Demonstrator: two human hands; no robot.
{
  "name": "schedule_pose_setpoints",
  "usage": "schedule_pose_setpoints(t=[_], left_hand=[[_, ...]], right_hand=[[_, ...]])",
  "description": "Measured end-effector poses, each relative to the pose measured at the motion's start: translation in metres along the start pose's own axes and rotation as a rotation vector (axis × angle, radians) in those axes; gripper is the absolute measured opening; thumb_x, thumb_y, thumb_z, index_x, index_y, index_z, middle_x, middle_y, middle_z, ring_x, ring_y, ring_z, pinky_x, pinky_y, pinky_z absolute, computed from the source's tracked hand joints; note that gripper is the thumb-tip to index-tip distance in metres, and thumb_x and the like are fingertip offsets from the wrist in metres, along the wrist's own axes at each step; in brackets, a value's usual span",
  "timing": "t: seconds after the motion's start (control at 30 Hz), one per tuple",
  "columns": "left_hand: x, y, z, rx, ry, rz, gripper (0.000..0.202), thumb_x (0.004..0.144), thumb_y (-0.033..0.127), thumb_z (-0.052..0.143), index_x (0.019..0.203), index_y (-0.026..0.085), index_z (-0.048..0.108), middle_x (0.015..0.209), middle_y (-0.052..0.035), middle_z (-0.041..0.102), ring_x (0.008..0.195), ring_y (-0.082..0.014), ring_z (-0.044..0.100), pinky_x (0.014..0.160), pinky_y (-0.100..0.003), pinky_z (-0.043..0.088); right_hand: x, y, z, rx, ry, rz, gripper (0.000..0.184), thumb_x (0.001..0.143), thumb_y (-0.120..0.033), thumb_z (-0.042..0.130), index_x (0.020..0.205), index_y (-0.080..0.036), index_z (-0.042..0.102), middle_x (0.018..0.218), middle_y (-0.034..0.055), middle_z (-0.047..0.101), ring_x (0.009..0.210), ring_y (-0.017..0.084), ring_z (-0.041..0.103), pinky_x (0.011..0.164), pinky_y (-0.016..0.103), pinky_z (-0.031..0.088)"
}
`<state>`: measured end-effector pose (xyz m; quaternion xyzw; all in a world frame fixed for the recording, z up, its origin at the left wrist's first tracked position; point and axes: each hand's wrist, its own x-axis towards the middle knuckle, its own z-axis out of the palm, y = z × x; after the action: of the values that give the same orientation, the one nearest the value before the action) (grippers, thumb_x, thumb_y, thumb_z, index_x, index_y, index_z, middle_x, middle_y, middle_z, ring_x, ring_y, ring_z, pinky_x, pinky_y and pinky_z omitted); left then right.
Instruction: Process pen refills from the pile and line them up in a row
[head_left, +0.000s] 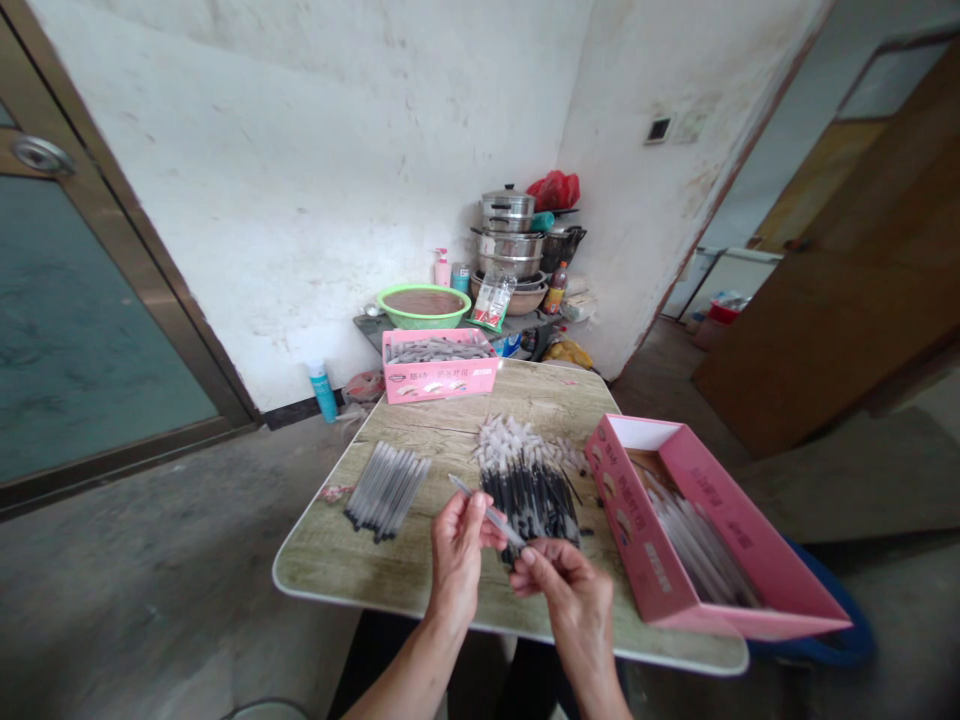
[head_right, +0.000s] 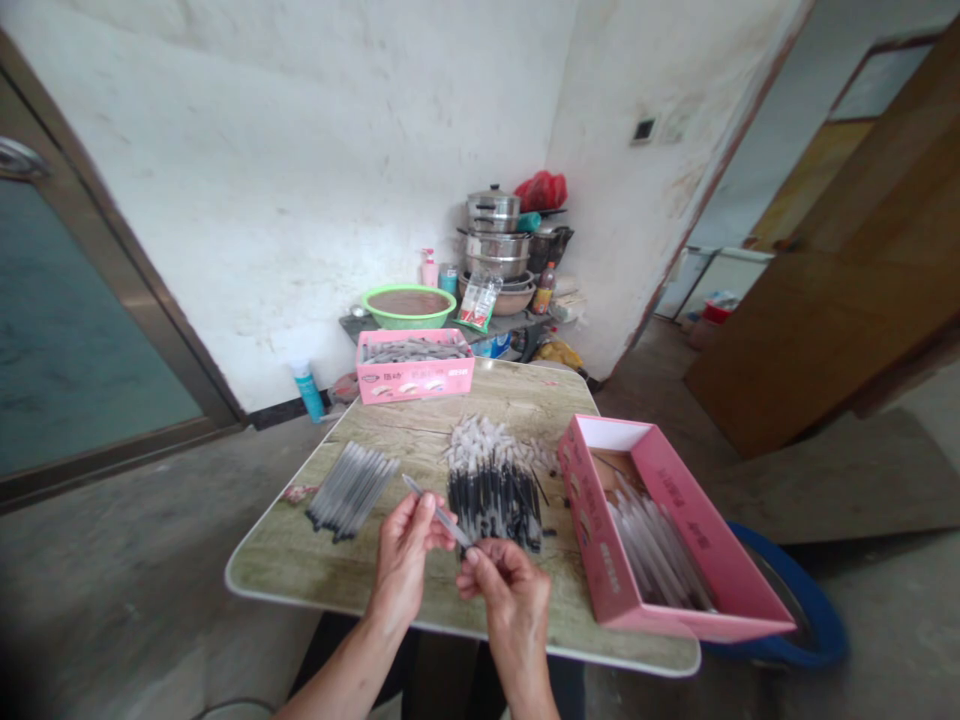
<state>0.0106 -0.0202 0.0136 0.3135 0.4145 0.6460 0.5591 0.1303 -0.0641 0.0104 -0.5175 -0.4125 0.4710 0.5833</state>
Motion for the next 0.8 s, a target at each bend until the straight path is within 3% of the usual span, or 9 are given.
schedule_pose_setpoints(t=[0.3,0.47,0.6,0.7,0.8], left_hand=[[-0.001,-0.0011,0.0014,-0.016,0.016,0.0,0.035,0.077,0.048,0.063,0.084,0.013,0.061,0.069,-0.0067,0.069,0.054,-0.0155,0.063,0.052,-0.025,0.051],[0.0006,-0.0023,0.0013,-0.025,0.041,0.017,0.036,0.076,0.049,0.063,0.084,0.014,0.063,0.07,-0.0064,0.07,0.054,-0.0154,0.064,0.052,-0.025,0.051],[0.0003,-0.004,0.0022,-0.019,0.012,0.007,0.034,0.079,0.047,0.062,0.084,0.014,0.061,0.07,-0.0056,0.069,0.054,-0.0147,0.063,0.052,-0.025,0.052],[0.0007,-0.0049,0.002,-0.011,0.001,0.01,0.033,0.08,0.046,0.06,0.085,0.014,0.06,0.069,-0.0057,0.068,0.054,-0.0148,0.063,0.052,-0.025,0.052],[0.0016,-0.0053,0.0015,-0.006,0.013,0.015,0.033,0.081,0.046,0.059,0.086,0.013,0.06,0.069,-0.0063,0.068,0.054,-0.0145,0.062,0.051,-0.024,0.052]], right_hand=[[-0.0004,0.0043,0.0013,-0.076,-0.036,-0.034,0.042,0.086,-0.051,0.052,0.068,-0.015,0.064,0.056,0.005,0.065,0.048,0.018,0.063,0.046,0.026,0.052],[0.001,0.0097,-0.0027,-0.061,-0.022,-0.063,0.031,0.077,-0.044,0.067,0.088,-0.016,0.061,0.065,0.0032,0.067,0.057,0.02,0.065,0.052,0.028,0.054],[0.0023,0.0083,-0.0023,-0.13,-0.039,-0.082,0.03,0.08,-0.046,0.062,0.077,-0.017,0.059,0.061,0.0031,0.066,0.053,0.019,0.064,0.051,0.027,0.052],[0.0017,0.0042,-0.001,-0.196,-0.062,-0.073,0.039,0.087,-0.049,0.051,0.067,-0.016,0.058,0.055,0.0033,0.063,0.046,0.016,0.059,0.046,0.025,0.047],[0.0011,0.003,-0.0014,-0.197,-0.054,-0.064,0.038,0.088,-0.048,0.049,0.07,-0.016,0.058,0.054,0.0027,0.062,0.045,0.015,0.058,0.044,0.024,0.045]])
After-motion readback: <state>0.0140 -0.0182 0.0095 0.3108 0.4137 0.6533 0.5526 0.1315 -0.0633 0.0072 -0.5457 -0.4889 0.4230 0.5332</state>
